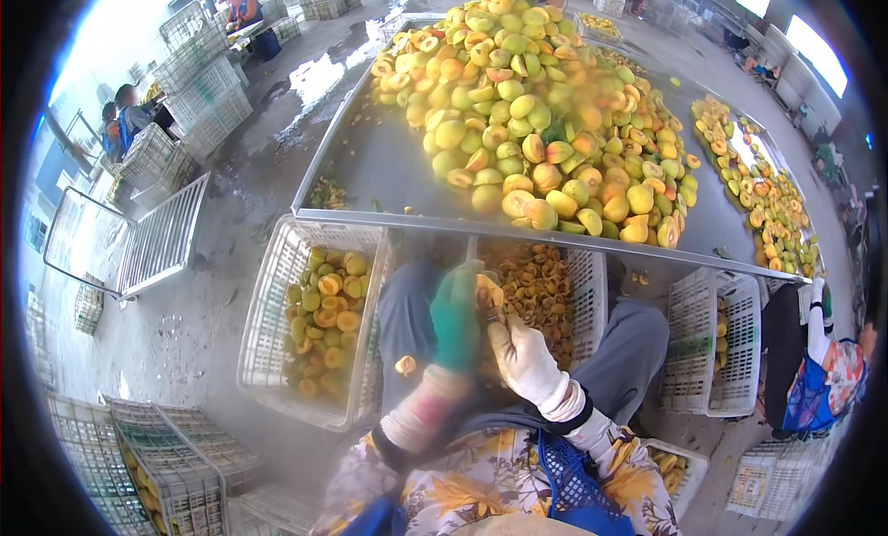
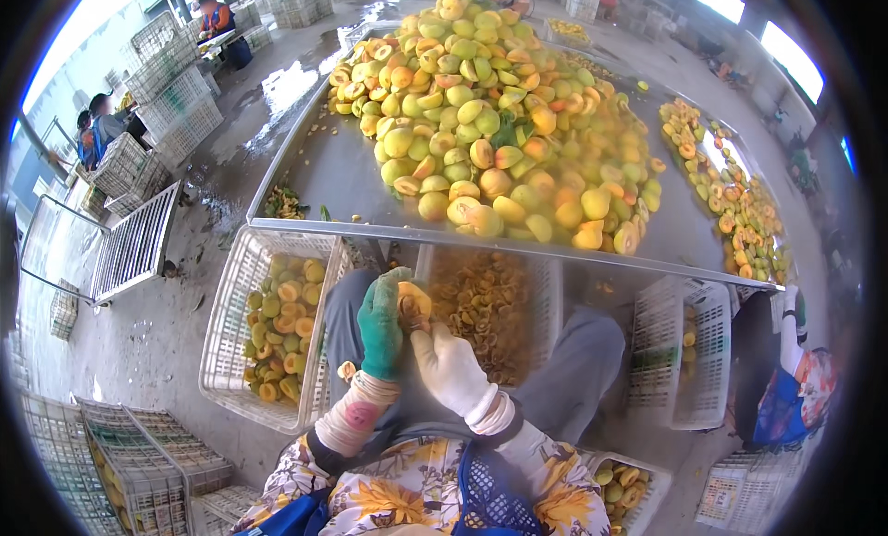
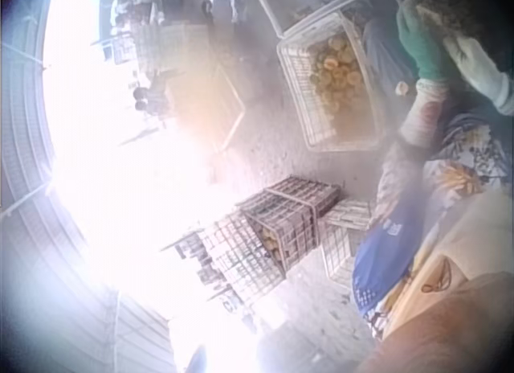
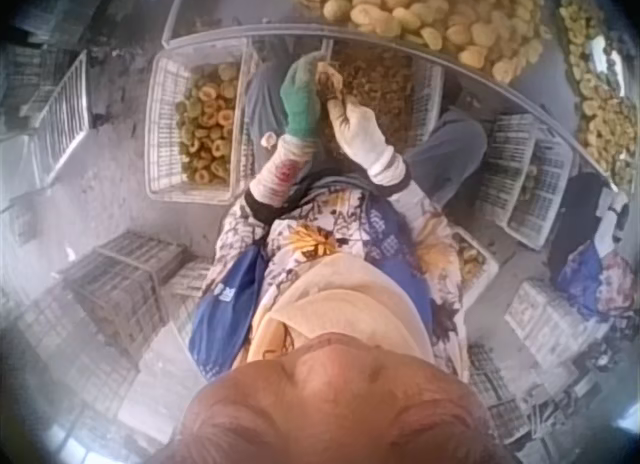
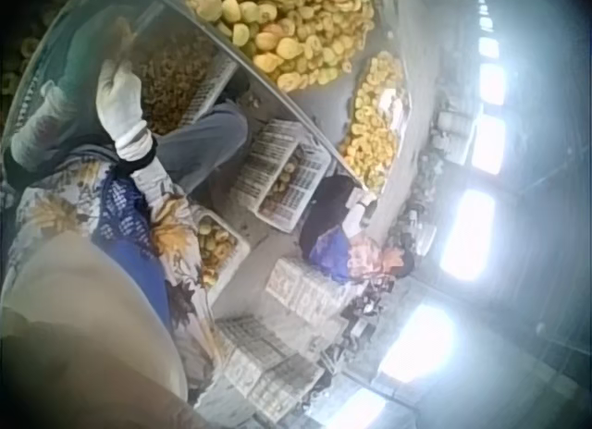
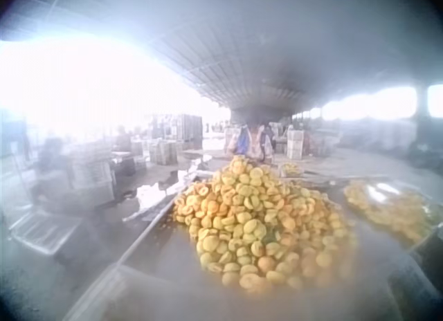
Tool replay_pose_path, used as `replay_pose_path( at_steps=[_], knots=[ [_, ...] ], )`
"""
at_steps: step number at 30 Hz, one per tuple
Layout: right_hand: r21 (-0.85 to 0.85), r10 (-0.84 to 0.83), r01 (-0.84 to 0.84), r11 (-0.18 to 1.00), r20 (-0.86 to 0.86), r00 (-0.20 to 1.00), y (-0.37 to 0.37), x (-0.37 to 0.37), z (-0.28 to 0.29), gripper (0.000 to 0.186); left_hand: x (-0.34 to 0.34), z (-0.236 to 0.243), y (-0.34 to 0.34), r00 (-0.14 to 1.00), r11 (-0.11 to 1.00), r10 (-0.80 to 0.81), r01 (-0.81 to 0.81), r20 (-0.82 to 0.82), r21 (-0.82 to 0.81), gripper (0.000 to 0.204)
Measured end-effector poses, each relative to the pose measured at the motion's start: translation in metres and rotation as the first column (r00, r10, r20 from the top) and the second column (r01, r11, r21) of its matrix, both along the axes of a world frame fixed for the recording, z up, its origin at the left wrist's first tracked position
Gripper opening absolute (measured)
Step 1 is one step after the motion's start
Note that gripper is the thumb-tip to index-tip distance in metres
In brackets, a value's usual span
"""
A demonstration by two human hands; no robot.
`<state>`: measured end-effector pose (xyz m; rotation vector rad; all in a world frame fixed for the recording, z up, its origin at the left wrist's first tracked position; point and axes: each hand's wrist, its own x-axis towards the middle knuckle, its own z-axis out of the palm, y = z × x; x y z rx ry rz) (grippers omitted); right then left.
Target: Manually pitting and slicing peaches at a processing station.
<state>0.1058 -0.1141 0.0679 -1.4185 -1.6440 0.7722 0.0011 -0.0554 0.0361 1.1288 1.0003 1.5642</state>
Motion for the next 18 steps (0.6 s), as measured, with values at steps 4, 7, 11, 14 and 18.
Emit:
replay_pose_path(
  at_steps=[4, 7, 11, 14, 18],
  knots=[
    [-0.037, 0.069, -0.072, 0.997, -0.067, 0.995, 0.003, 0.006, -0.012, 0.025, -0.004, 0.021, -0.002, 0.949, 0.942, -0.117, 0.199, 0.292, -0.271, 0.024],
    [-0.485, 0.013, -0.202, 0.851, -0.366, 0.931, 0.002, 0.007, 0.002, 0.034, -0.026, 0.006, 0.015, 0.898, 0.864, -0.410, 0.439, 0.162, -0.248, 0.027],
    [-0.660, -0.134, -0.401, 0.635, -0.606, 0.784, -0.003, 0.010, 0.022, 0.045, -0.025, 0.015, 0.013, 0.889, 0.829, -0.424, 0.458, 0.174, -0.321, 0.027],
    [-0.606, -0.241, -0.612, 0.508, -0.782, 0.575, 0.001, 0.024, 0.027, 0.047, -0.020, 0.017, 0.011, 0.844, 0.834, -0.452, 0.515, 0.288, -0.201, 0.029],
    [-0.291, -0.355, -0.892, 0.346, -0.921, 0.162, 0.004, 0.042, -0.012, 0.048, -0.007, 0.021, 0.018, 0.917, 0.912, -0.396, 0.398, -0.041, 0.097, 0.034]
  ],
)
